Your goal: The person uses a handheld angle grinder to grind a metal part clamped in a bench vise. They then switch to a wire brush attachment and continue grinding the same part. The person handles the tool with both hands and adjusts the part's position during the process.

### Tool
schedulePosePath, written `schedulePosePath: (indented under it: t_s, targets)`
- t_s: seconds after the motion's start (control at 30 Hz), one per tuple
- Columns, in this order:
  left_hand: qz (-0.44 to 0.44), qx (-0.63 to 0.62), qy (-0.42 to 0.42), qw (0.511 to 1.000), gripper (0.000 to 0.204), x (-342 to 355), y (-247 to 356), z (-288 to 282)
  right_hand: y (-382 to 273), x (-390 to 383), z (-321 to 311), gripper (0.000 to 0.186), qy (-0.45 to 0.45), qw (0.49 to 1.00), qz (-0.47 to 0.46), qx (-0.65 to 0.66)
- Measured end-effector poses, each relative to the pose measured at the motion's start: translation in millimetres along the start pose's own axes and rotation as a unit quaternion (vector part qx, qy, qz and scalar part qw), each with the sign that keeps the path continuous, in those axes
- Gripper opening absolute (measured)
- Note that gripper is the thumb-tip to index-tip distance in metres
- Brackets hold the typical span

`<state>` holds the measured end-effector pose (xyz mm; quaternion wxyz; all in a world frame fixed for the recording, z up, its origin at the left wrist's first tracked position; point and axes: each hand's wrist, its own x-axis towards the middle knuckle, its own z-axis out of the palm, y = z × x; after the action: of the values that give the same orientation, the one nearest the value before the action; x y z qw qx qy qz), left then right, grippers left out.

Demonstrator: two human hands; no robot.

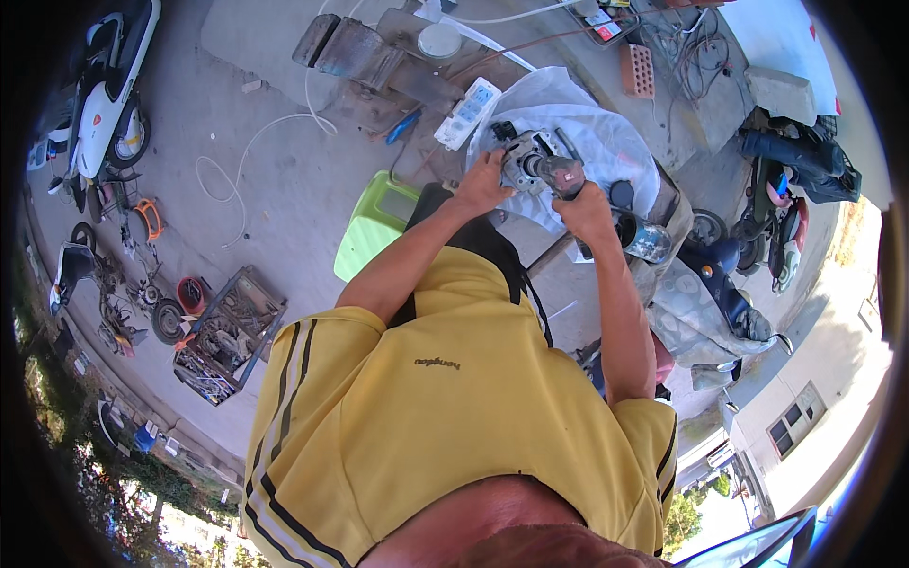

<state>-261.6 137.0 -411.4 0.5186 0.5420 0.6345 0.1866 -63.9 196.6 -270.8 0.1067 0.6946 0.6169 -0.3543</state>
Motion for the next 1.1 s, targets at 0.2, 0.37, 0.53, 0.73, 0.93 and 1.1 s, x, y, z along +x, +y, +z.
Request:
schedulePosePath:
  t_s: [0.2,0.37,0.53,0.73,0.93,1.1]
  targets:
    - [0.006,-0.012,0.019,1.0,0.088,-6.6,-2.3,9.2,3.4,9.0,-7.7,0.04,-0.02,1.0,-0.005,-0.021]
    - [0.003,-0.012,0.039,0.999,0.08,-10.5,-0.7,10.7,-0.5,6.7,-18.4,0.038,-0.078,0.996,0.032,0.028]
    - [-0.005,-0.019,0.061,0.998,0.069,-9.0,-5.2,17.8,15.6,13.8,-3.9,0.042,-0.048,0.999,0.002,-0.011]
    - [0.007,0.036,0.083,0.996,0.068,-10.9,-1.3,21.0,1.6,17.1,-16.5,0.05,-0.031,0.988,-0.084,-0.123]
    - [-0.003,0.053,0.109,0.993,0.068,-10.4,1.6,29.8,7.7,30.3,-26.0,0.049,-0.099,0.991,-0.073,-0.055]
    - [-0.003,0.062,0.133,0.989,0.069,-10.0,-4.2,38.2,40.3,39.0,-3.7,0.047,-0.062,0.993,-0.092,-0.042]
